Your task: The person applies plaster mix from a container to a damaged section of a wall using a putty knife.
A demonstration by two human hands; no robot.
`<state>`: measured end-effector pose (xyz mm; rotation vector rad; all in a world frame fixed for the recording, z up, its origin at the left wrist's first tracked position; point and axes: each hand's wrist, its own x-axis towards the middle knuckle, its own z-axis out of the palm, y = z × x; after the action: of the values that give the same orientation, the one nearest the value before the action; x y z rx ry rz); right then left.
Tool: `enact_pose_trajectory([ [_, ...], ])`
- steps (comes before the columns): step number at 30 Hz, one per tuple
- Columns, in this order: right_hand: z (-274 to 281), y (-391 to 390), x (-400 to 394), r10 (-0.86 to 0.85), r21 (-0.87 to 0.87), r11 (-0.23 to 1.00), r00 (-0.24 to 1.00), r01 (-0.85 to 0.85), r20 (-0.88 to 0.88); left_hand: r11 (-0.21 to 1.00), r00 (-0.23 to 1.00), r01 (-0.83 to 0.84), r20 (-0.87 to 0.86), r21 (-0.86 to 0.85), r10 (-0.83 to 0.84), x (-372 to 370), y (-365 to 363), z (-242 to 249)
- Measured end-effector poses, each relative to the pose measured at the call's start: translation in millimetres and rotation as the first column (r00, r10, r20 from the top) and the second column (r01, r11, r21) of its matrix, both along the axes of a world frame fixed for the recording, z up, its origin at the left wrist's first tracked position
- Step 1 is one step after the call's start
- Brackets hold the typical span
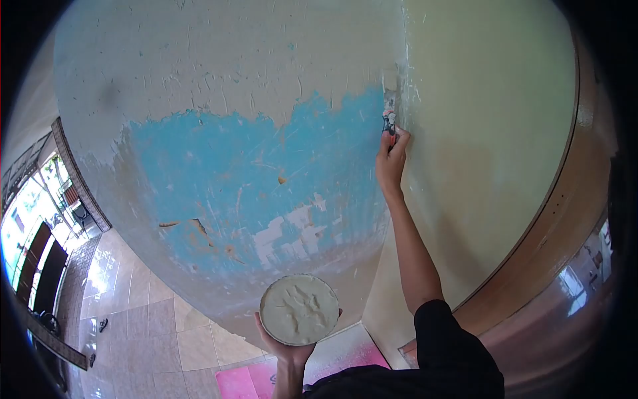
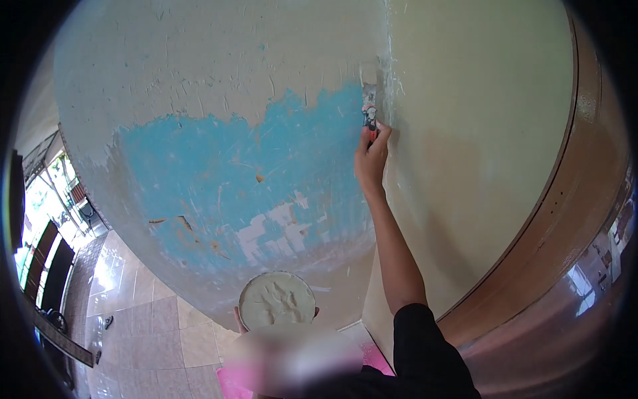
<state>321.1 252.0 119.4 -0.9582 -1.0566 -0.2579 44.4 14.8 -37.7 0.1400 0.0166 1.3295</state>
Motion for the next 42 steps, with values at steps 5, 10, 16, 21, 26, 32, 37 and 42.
enact_pose_trajectory([
  [5,-2.0,0.4,8.6,0.011,-0.006,1.0,0.999,-0.011,-0.041,0.998,0.996,0.018,0.09,-0.066,-0.012,0.7,0.2,0.5],
  [10,-32.0,-25.9,2.1,0.863,0.348,0.437,0.278,-0.829,-0.421,0.999,1.0,0.02,-0.012,0.051,-0.02,1.5,0.7,7.5],
  [16,-76.9,-93.0,-26.3,0.813,0.271,0.156,-0.032,-0.95,-0.582,1.0,0.999,-0.008,-0.052,-0.001,0.008,0.2,2.4,8.6],
  [21,-125.7,-165.6,-48.4,0.783,-0.133,0.271,0.299,-0.953,-0.546,1.0,0.999,0.003,0.039,-0.029,-0.002,-3.4,4.8,14.6],
  [26,-144.6,-220.2,-34.9,0.646,-0.663,0.58,0.763,-0.473,0.02,0.999,0.999,-0.008,0.031,-0.054,0.01,-5.5,12.2,17.0],
  [32,-138.3,-256.7,-26.7,0.609,-0.718,0.618,0.772,-0.319,0.181,0.99,0.994,0.045,0.108,-0.137,-0.03,-4.2,16.1,12.9],
  [37,-128.4,-273.2,-13.8,0.6,-0.767,0.61,0.747,-0.197,0.286,0.99,0.997,0.059,0.05,-0.127,-0.053,1.1,13.0,11.6],
  [42,-92.8,-289.8,-0.2,0.595,-0.805,0.59,0.704,-0.055,0.388,0.986,0.998,0.065,-0.007,-0.151,-0.067,3.2,11.0,5.5],
])
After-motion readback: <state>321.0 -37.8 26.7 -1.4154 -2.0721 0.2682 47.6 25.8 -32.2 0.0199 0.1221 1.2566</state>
